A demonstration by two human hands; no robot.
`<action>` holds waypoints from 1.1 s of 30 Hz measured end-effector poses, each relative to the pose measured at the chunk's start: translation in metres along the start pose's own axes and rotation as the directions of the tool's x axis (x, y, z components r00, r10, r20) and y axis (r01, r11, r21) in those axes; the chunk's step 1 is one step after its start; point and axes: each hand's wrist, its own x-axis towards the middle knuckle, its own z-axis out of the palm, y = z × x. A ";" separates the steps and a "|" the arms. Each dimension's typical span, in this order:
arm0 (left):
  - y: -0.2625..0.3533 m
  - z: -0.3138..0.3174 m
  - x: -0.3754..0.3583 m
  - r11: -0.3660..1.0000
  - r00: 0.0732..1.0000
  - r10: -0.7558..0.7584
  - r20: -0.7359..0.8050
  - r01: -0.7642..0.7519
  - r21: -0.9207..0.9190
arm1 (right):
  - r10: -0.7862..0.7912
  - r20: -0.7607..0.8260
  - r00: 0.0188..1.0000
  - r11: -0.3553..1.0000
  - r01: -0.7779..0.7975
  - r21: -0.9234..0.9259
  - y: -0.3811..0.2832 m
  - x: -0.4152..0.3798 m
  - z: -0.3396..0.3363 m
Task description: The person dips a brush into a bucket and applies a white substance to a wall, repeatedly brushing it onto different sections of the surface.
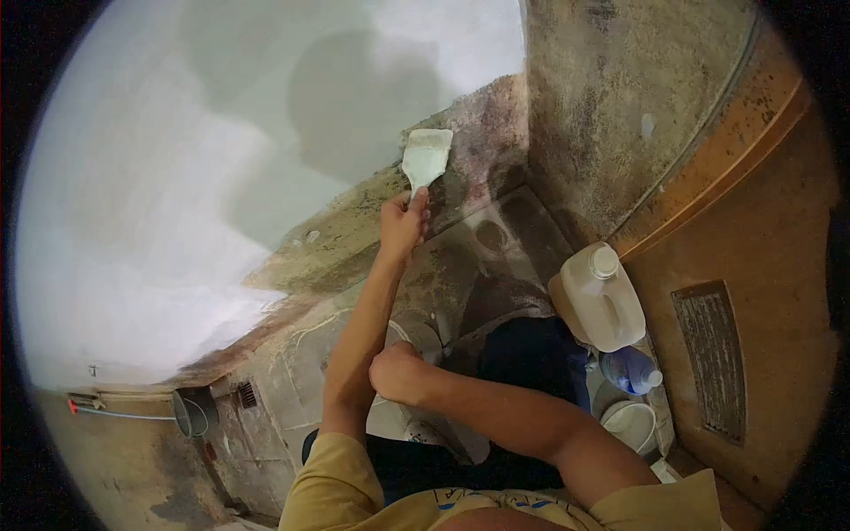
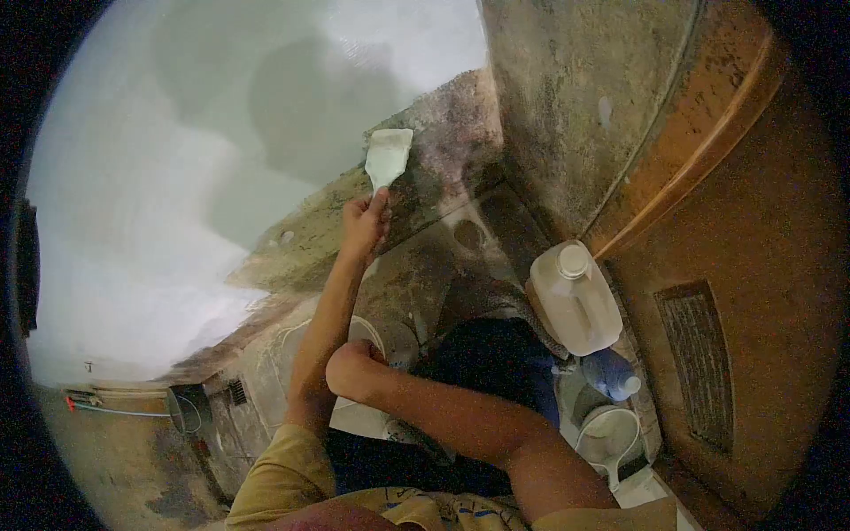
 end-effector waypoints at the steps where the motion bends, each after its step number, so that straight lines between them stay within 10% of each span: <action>1: 0.000 0.001 -0.002 0.998 1.000 -0.005 -0.006 0.005 -0.060 | -0.023 -0.041 0.999 1.000 0.023 0.014 0.001 -0.001 0.002; 5: -0.010 0.018 -0.004 0.956 0.997 -0.048 -0.063 0.027 -0.292 | 0.018 0.160 0.987 0.998 -0.028 0.062 0.000 -0.008 -0.011; 14: 0.001 0.048 -0.001 0.717 0.987 -0.157 0.017 0.126 -0.685 | 0.138 -0.062 0.988 0.987 -0.133 0.087 0.019 -0.059 -0.022; 26: 0.068 0.002 0.026 0.297 0.818 -0.406 0.407 0.539 -0.788 | 0.064 -0.332 0.941 0.980 0.004 0.201 0.014 -0.104 -0.050; 33: 0.097 -0.014 0.040 0.169 0.817 -0.437 0.376 0.485 -0.858 | -0.049 -0.290 0.956 0.990 0.085 0.112 -0.008 -0.098 -0.043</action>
